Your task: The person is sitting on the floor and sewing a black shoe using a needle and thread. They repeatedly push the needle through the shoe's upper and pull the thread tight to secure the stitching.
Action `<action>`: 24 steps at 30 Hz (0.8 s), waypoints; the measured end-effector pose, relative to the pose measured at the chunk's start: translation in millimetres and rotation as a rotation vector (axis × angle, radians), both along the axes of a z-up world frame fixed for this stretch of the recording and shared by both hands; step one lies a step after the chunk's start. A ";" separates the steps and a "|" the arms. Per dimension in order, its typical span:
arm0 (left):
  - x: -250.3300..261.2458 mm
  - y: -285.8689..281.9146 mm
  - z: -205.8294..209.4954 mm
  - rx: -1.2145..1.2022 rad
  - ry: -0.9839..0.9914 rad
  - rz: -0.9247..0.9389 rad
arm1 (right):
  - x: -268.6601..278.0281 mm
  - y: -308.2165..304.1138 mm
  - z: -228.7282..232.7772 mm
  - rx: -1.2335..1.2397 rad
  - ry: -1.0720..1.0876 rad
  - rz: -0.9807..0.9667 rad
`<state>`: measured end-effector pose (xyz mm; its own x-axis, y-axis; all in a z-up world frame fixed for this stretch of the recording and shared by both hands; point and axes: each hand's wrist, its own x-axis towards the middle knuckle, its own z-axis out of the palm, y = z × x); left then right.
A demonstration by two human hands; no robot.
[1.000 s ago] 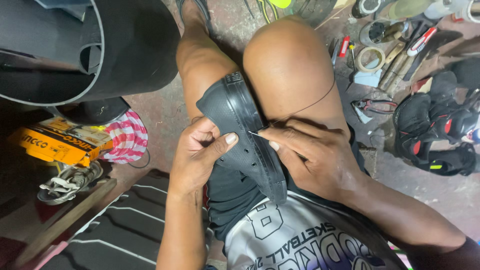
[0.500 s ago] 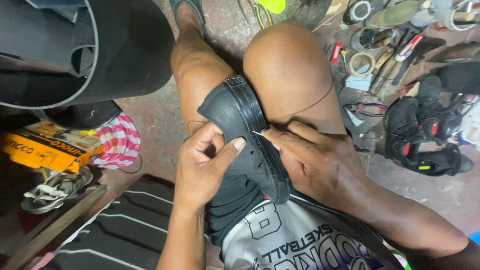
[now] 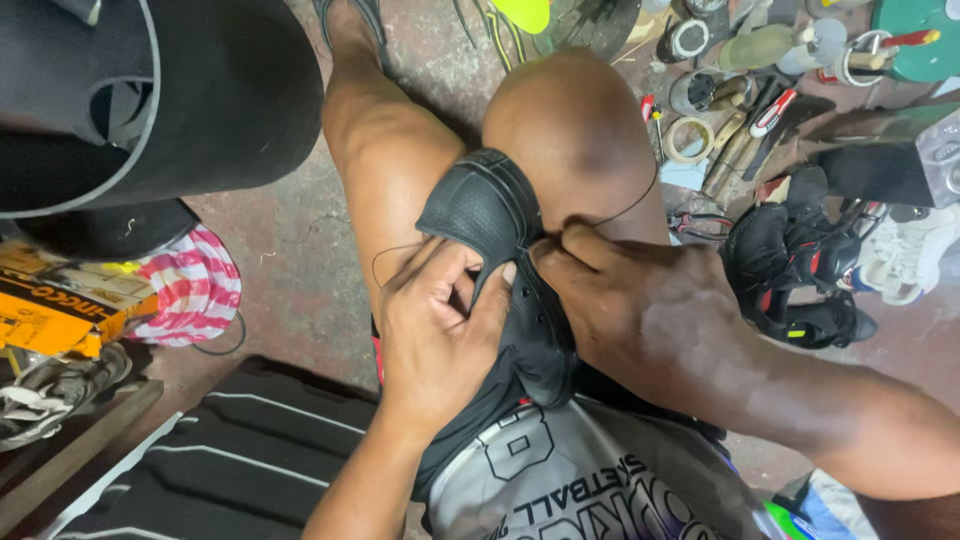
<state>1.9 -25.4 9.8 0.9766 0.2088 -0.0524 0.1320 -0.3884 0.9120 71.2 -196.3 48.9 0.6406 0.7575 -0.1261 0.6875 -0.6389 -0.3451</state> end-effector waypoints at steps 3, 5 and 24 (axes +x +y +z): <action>-0.4 -2.9 -1.8 -0.064 0.025 0.032 | 2.3 8.2 -4.5 -0.023 0.037 0.017; -1.7 -3.3 -3.2 -0.062 0.060 0.036 | 2.4 15.5 -9.2 0.034 -0.008 0.063; -20.8 27.0 6.0 0.458 -0.252 -0.127 | -5.8 -23.8 -14.0 0.257 0.239 -0.266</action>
